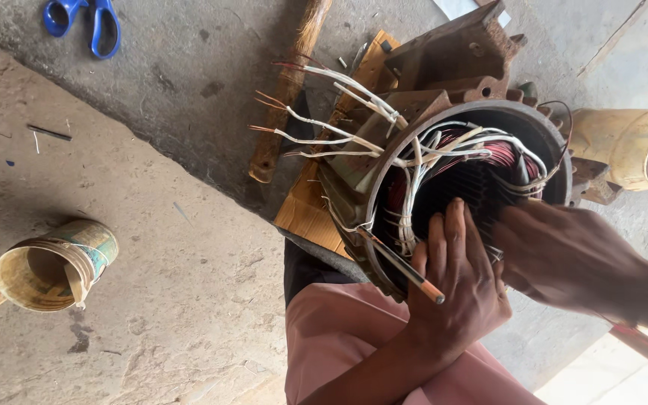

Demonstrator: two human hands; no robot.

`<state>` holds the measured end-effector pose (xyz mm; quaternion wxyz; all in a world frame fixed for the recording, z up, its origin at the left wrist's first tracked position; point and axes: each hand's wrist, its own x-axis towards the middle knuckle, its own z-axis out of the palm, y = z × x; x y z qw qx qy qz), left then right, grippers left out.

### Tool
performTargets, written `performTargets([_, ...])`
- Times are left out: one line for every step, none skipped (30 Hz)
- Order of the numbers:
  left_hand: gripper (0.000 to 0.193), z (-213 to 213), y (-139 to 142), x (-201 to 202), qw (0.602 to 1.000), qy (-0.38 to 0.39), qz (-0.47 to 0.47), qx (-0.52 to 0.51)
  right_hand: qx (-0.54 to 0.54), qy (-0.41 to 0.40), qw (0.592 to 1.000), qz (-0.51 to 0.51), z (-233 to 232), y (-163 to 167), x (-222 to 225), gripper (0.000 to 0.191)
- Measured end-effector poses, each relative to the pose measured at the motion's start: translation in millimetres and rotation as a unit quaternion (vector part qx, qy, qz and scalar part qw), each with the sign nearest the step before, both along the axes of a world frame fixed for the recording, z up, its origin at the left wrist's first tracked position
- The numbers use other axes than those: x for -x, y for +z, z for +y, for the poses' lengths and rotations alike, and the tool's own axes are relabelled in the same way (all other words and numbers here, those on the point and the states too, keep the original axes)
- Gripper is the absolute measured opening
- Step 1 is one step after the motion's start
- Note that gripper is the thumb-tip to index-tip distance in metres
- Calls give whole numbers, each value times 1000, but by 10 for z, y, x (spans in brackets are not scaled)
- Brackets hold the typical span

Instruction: The person is repairing a motor by hand, using a hammer to tap and adjust the internal windings. They repeatedly insert and reposition wires within the stator, occasionally using a hammer to secure the components.

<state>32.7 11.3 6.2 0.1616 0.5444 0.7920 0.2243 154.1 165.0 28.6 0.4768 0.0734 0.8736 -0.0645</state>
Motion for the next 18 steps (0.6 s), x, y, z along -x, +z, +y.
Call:
performTargets([86, 9, 6, -6, 1000, 1, -8, 1, -4, -51, 998, 30, 18, 46, -92, 30])
performTargets([86, 15, 11, -15, 1000, -3, -17, 7, -9, -104, 993, 59, 31, 106, -193, 30])
performTargets([87, 20, 6, -19, 1000, -6, -26, 11, -17, -154, 984, 88, 33, 144, -281, 31])
performTargets([87, 29, 2, -28, 999, -6, -35, 12, -9, -197, 974, 108, 19, 160, -355, 26])
performTargets([88, 39, -2, -39, 999, -6, -35, 10, 0, -236, 963, 130, -1, 167, -413, 20])
performTargets([88, 40, -4, -46, 999, -5, -34, 11, 12, -273, 950, 151, -18, 174, -456, 16])
performTargets([89, 35, 1, -55, 999, -2, -33, 14, 15, -242, 952, 186, -26, 196, -479, 21])
performTargets([89, 34, 5, -61, 999, 4, -41, 11, 18, -210, 952, 224, -31, 217, -478, 27])
performTargets([90, 37, 8, -62, 999, 10, -46, 6, 21, -178, 948, 264, -26, 245, -450, 32])
performTargets([91, 36, 16, -63, 999, 15, -52, 4, 8, -197, 943, 269, -4, 304, -407, 30])
performTargets([91, 34, 27, -65, 998, 19, -64, 9, -7, -219, 937, 273, 31, 382, -351, 27])
performTargets([91, 43, 31, -62, 997, 18, -76, 8, -29, -245, 929, 276, 65, 451, -273, 25])
performTargets([91, 61, 34, -61, 996, 16, -88, 3, -29, -242, 938, 248, 92, 496, -181, 28])
performTargets([90, 74, 41, -67, 996, 17, -82, -7, -28, -238, 946, 217, 108, 517, -83, 31])
performTargets([89, 80, 47, -72, 997, 21, -76, -14, -25, -233, 954, 185, 114, 512, 9, 34])
performTargets([89, 79, 58, -83, 997, 25, -71, -19, -27, -190, 957, 215, 103, 473, 93, 34])
performTargets([88, 76, 70, -99, 997, 28, -74, -18, -27, -148, 958, 244, 82, 399, 164, 35])
performTargets([88, 73, 79, -111, 996, 33, -77, -16, -25, -103, 956, 273, 53, 313, 212, 35])
